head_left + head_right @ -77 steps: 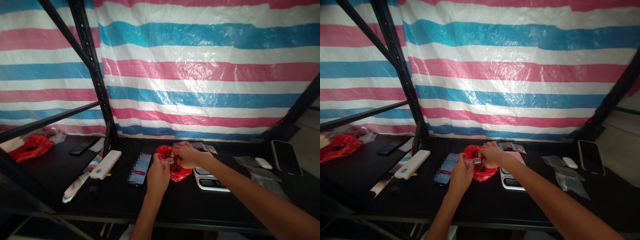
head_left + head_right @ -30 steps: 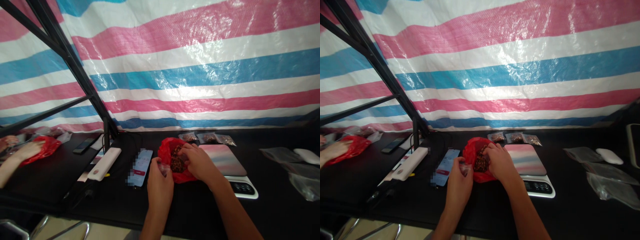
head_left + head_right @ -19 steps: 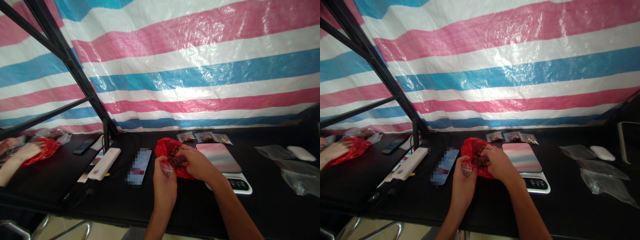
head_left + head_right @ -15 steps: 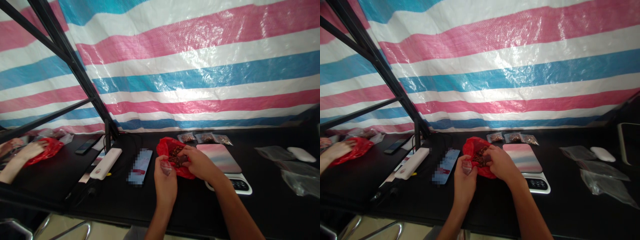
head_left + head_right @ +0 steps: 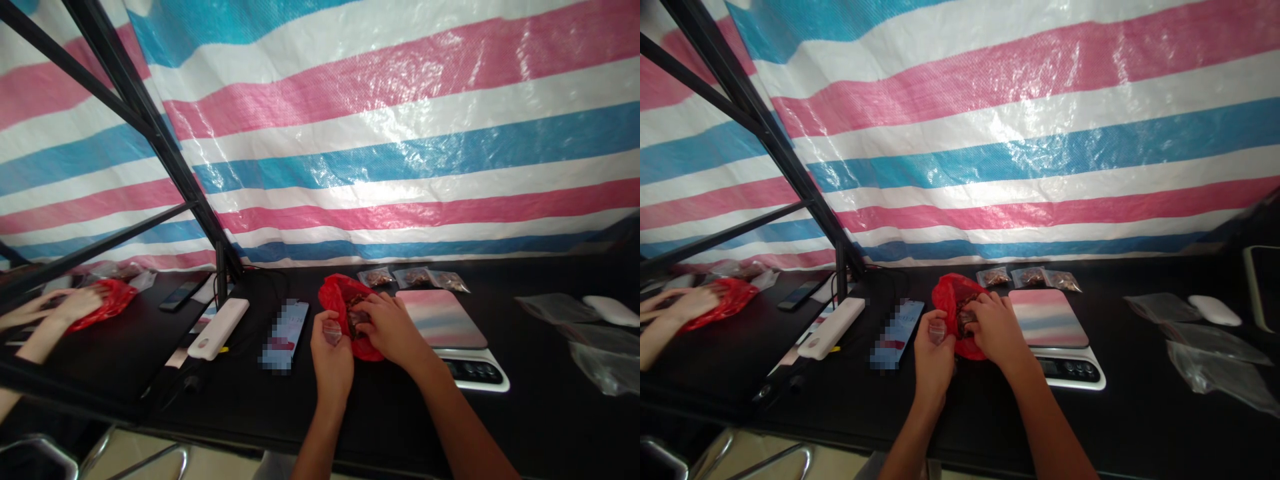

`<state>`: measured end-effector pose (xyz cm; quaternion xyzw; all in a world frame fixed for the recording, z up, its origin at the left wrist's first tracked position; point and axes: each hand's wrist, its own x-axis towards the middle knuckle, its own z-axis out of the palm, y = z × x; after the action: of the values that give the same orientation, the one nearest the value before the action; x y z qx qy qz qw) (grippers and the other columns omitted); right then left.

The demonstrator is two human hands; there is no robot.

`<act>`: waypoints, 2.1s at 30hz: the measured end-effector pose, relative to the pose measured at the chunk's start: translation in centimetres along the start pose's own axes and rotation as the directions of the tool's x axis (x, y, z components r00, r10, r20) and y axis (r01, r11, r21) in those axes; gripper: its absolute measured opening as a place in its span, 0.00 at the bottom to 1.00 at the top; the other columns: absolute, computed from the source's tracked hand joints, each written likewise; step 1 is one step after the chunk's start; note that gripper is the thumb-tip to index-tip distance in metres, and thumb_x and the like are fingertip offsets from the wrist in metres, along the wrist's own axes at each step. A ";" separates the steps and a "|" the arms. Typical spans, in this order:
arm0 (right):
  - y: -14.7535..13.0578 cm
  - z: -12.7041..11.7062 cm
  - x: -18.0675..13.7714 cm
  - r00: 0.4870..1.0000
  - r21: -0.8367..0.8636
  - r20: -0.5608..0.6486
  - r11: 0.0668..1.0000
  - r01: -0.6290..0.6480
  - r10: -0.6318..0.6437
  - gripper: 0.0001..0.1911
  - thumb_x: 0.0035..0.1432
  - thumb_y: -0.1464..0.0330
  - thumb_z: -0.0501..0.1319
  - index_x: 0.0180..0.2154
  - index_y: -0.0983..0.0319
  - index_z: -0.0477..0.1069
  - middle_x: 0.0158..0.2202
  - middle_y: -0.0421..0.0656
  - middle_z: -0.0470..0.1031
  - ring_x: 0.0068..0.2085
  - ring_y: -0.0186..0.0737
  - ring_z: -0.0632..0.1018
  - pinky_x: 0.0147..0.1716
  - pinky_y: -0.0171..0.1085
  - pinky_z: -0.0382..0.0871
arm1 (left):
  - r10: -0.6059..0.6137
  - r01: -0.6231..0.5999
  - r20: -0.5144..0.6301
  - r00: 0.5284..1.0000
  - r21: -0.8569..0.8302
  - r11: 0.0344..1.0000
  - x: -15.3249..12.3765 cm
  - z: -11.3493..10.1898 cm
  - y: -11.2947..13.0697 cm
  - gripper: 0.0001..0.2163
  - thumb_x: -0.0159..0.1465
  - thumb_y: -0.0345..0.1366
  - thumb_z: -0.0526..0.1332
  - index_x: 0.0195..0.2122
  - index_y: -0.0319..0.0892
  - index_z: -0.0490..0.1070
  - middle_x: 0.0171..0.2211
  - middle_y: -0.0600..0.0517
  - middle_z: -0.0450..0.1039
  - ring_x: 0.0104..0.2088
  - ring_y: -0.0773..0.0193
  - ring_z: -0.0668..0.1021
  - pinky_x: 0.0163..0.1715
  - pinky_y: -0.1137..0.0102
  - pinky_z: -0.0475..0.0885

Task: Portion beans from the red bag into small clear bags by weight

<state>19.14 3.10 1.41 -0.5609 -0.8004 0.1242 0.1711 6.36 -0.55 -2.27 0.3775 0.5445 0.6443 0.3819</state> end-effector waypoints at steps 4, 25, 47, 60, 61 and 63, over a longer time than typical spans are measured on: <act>0.1 0.2 0.0 1.000 0.067 -0.010 0.998 0.010 -0.009 0.17 0.60 0.74 0.61 0.50 0.59 0.79 0.50 0.46 0.80 0.54 0.50 0.73 0.51 0.47 0.57 | -0.024 0.023 -0.017 1.000 -0.053 0.998 0.0 0.0 -0.1 0.18 0.46 0.25 0.57 0.40 0.43 0.69 0.31 0.56 0.69 0.30 0.66 0.73 0.31 0.73 0.69; -0.2 -1.3 -0.4 0.978 0.451 -0.183 0.875 0.175 -0.101 0.17 0.60 0.72 0.61 0.50 0.57 0.78 0.50 0.46 0.81 0.54 0.47 0.77 0.59 0.50 0.65 | 0.283 -0.327 0.165 0.945 0.418 0.848 0.7 -2.6 -0.1 0.23 0.65 0.30 0.61 0.61 0.48 0.65 0.46 0.48 0.79 0.47 0.54 0.78 0.55 0.57 0.64; -3.4 -1.4 -0.9 0.926 0.494 -0.271 0.788 0.367 -0.261 0.22 0.57 0.78 0.56 0.46 0.55 0.80 0.52 0.45 0.75 0.54 0.45 0.75 0.59 0.44 0.68 | 0.267 -0.379 0.311 0.912 0.396 0.836 0.3 -4.7 0.8 0.10 0.68 0.38 0.61 0.49 0.45 0.71 0.45 0.46 0.75 0.47 0.53 0.75 0.50 0.59 0.69; 0.2 1.2 0.3 0.984 -0.040 -0.166 0.997 -0.072 0.064 0.23 0.60 0.78 0.57 0.54 0.59 0.77 0.56 0.49 0.75 0.52 0.53 0.72 0.51 0.49 0.63 | 0.060 -0.130 0.184 0.981 0.397 0.909 1.5 -3.6 -0.3 0.05 0.62 0.34 0.64 0.38 0.44 0.67 0.34 0.52 0.72 0.36 0.60 0.76 0.39 0.67 0.69; 0.2 1.2 0.3 0.985 -0.042 -0.160 0.996 -0.075 0.067 0.23 0.61 0.78 0.57 0.54 0.58 0.77 0.56 0.49 0.75 0.52 0.52 0.72 0.51 0.48 0.62 | 0.072 -0.130 0.157 0.985 0.406 0.905 1.6 -3.4 -0.4 0.06 0.60 0.32 0.64 0.36 0.44 0.68 0.32 0.53 0.71 0.35 0.60 0.75 0.38 0.67 0.68; 0.2 1.2 0.2 0.989 -0.029 -0.134 0.997 -0.066 0.062 0.22 0.60 0.79 0.57 0.53 0.57 0.77 0.56 0.47 0.76 0.52 0.50 0.73 0.49 0.46 0.62 | 0.096 -0.135 0.116 0.989 0.400 0.907 1.6 -3.1 -0.3 0.07 0.58 0.28 0.64 0.35 0.45 0.68 0.30 0.54 0.70 0.34 0.60 0.74 0.37 0.68 0.67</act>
<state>18.74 3.39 0.31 -0.5962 -0.7707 0.0787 0.2106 2.95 -0.32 -2.87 0.5101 0.6245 0.5202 0.2813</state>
